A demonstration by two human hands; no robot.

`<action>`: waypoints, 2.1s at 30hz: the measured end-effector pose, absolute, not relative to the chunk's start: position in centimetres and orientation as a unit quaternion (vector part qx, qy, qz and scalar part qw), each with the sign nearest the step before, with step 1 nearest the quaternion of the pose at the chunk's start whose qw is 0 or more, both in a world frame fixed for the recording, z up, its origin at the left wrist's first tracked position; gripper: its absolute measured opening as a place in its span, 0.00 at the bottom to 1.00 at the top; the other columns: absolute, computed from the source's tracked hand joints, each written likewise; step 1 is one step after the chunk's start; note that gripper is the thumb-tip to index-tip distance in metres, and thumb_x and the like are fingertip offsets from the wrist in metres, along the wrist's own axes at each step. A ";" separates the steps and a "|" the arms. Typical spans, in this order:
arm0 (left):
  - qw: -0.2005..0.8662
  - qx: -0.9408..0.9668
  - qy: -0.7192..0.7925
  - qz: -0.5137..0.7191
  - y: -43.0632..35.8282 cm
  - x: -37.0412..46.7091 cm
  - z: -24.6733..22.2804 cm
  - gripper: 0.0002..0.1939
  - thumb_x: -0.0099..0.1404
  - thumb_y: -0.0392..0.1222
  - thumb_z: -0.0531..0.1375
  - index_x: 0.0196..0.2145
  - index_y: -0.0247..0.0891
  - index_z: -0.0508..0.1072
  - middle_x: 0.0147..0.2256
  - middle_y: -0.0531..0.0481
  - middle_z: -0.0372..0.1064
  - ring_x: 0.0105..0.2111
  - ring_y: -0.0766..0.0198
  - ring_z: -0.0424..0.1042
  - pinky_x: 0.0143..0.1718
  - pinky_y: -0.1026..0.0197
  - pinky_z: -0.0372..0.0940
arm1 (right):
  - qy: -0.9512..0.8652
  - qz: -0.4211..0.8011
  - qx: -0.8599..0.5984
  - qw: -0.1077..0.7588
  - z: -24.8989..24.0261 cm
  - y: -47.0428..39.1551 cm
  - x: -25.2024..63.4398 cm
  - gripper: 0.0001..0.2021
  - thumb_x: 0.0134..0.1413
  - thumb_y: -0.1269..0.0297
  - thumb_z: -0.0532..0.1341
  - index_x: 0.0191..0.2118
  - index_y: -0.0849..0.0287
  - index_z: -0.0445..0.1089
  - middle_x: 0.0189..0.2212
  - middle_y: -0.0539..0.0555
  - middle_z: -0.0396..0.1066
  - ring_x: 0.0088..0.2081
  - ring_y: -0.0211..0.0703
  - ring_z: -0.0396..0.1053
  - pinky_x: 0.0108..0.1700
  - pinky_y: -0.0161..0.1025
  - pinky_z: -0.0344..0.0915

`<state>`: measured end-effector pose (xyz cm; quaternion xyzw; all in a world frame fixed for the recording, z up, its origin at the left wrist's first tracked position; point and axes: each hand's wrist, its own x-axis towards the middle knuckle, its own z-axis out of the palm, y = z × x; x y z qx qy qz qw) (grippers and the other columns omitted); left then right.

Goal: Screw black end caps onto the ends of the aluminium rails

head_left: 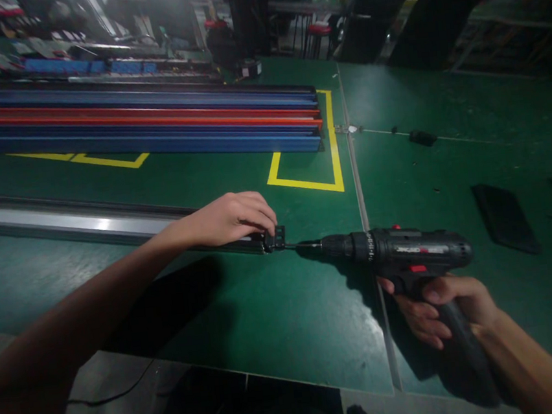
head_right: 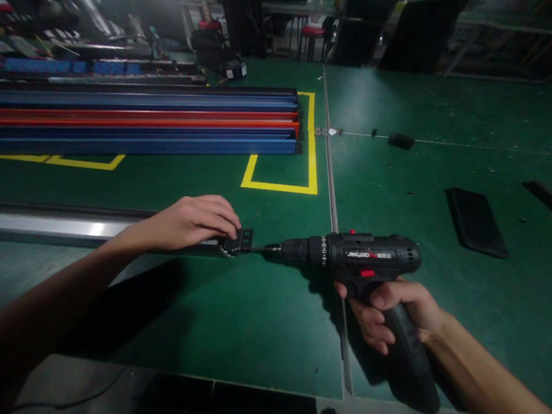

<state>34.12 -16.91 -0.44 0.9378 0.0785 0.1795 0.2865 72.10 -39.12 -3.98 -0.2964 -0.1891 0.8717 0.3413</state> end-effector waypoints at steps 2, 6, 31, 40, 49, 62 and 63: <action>0.288 0.937 0.079 0.180 -16.9 34.1 -0.5 0.12 0.73 0.36 0.59 0.41 0.43 0.84 0.44 0.48 0.82 0.46 0.61 0.76 0.51 0.57 0.69 | -0.190 0.874 -0.290 0.341 -3.9 -39.1 72.0 0.20 0.50 0.64 0.61 0.50 0.62 0.74 0.22 0.45 0.61 0.17 0.32 0.56 0.24 0.34 0.71; 0.286 0.938 0.075 0.181 -16.9 34.1 -0.6 0.12 0.74 0.37 0.59 0.41 0.43 0.84 0.44 0.48 0.81 0.47 0.61 0.76 0.52 0.57 0.68 | -0.198 0.875 -0.280 0.342 -3.9 -39.2 71.8 0.20 0.51 0.65 0.61 0.50 0.62 0.75 0.22 0.45 0.61 0.17 0.32 0.56 0.24 0.34 0.70; 0.257 0.943 0.072 0.197 -17.0 34.4 -0.6 0.10 0.72 0.38 0.61 0.41 0.45 0.84 0.43 0.49 0.82 0.54 0.57 0.74 0.59 0.51 0.68 | -0.214 0.863 -0.304 0.342 -3.8 -39.1 71.2 0.20 0.50 0.65 0.61 0.50 0.64 0.74 0.22 0.45 0.62 0.17 0.33 0.56 0.24 0.35 0.71; 0.286 0.940 0.074 0.168 -17.0 34.2 -0.7 0.12 0.73 0.35 0.59 0.44 0.44 0.84 0.48 0.47 0.80 0.49 0.60 0.77 0.53 0.57 0.71 | -0.205 0.872 -0.287 0.340 -3.7 -39.1 70.7 0.20 0.52 0.65 0.61 0.51 0.65 0.73 0.22 0.44 0.60 0.17 0.32 0.56 0.25 0.34 0.71; 0.303 0.935 0.069 0.172 -17.1 34.5 -0.3 0.13 0.72 0.33 0.59 0.40 0.44 0.85 0.43 0.48 0.81 0.47 0.61 0.78 0.51 0.59 0.70 | -0.190 0.871 -0.286 0.352 -3.7 -39.2 70.6 0.20 0.52 0.66 0.61 0.51 0.65 0.76 0.22 0.45 0.60 0.17 0.31 0.56 0.25 0.34 0.72; 0.296 0.937 0.066 0.172 -17.1 34.4 -0.3 0.16 0.69 0.28 0.58 0.38 0.42 0.84 0.42 0.47 0.81 0.45 0.62 0.78 0.50 0.61 0.69 | -0.180 0.880 -0.280 0.338 -3.7 -39.2 70.5 0.21 0.59 0.63 0.65 0.56 0.64 0.78 0.23 0.45 0.61 0.18 0.30 0.59 0.27 0.34 0.73; 0.295 0.938 0.068 0.169 -17.1 34.4 -0.3 0.16 0.69 0.28 0.58 0.38 0.42 0.84 0.42 0.47 0.81 0.45 0.62 0.77 0.50 0.62 0.69 | -0.179 0.881 -0.282 0.336 -3.7 -39.2 70.6 0.21 0.60 0.62 0.65 0.57 0.64 0.77 0.23 0.45 0.61 0.18 0.30 0.58 0.27 0.34 0.73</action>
